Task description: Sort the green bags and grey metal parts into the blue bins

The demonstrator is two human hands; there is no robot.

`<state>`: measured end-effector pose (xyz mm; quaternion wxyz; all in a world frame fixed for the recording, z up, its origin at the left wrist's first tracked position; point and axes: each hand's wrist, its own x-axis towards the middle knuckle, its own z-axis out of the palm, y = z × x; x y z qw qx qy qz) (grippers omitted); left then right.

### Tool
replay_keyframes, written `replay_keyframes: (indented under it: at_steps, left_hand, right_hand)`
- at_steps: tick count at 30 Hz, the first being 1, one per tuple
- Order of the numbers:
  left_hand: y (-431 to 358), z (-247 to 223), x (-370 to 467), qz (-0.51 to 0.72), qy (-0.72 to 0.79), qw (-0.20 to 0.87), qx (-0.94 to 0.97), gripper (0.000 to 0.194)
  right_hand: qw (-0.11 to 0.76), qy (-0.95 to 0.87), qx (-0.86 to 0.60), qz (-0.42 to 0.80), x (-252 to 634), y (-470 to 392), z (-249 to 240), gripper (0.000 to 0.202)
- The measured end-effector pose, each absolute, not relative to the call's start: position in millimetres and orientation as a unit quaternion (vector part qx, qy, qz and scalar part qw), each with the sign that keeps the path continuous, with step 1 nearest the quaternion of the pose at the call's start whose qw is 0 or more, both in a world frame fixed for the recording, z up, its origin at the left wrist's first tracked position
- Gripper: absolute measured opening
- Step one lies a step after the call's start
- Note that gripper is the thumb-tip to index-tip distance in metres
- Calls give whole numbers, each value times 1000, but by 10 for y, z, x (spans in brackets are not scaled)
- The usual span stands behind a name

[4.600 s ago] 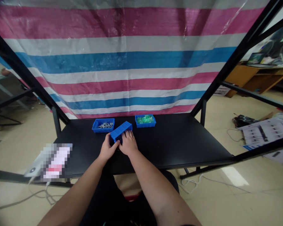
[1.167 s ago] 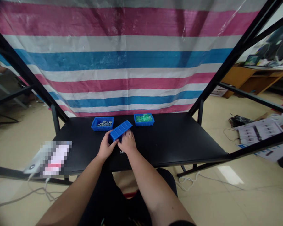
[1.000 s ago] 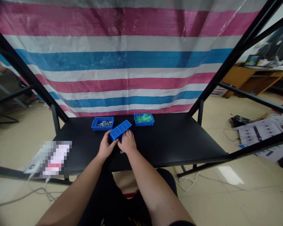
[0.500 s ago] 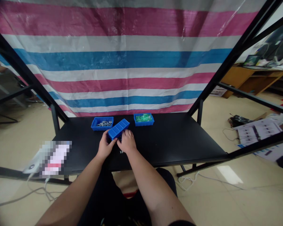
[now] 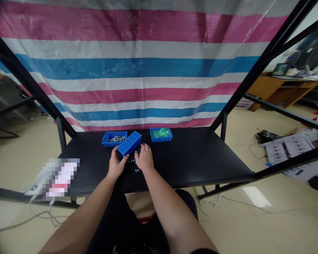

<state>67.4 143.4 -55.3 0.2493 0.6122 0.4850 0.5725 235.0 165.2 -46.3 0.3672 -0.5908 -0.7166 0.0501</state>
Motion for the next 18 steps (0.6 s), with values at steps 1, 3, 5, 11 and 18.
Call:
replay_keyframes:
  at_steps: [1,3,5,11,18]
  left_hand:
    - [1433,-553,677,584,481,261,601,61]
    - [1433,-559,684,604,473,281,577,62]
    - [1438,-571,686,613,473,286,564,64]
    - [1457,-584,677,622,481,285,548,65]
    - [1455,-530,674,662,453,332,497,68]
  right_hand:
    - [365,-713,-596,53,2350,1664,-473,48]
    - [345,-718,-602,61,2342,1671,-483,53]
    - [319,-730,-600,69,2330,1663,-477,59]
    - [312,-738,-589,107,2364,1661,-442,68]
    - [275,-769,-552,167,2571,1507,-461,111]
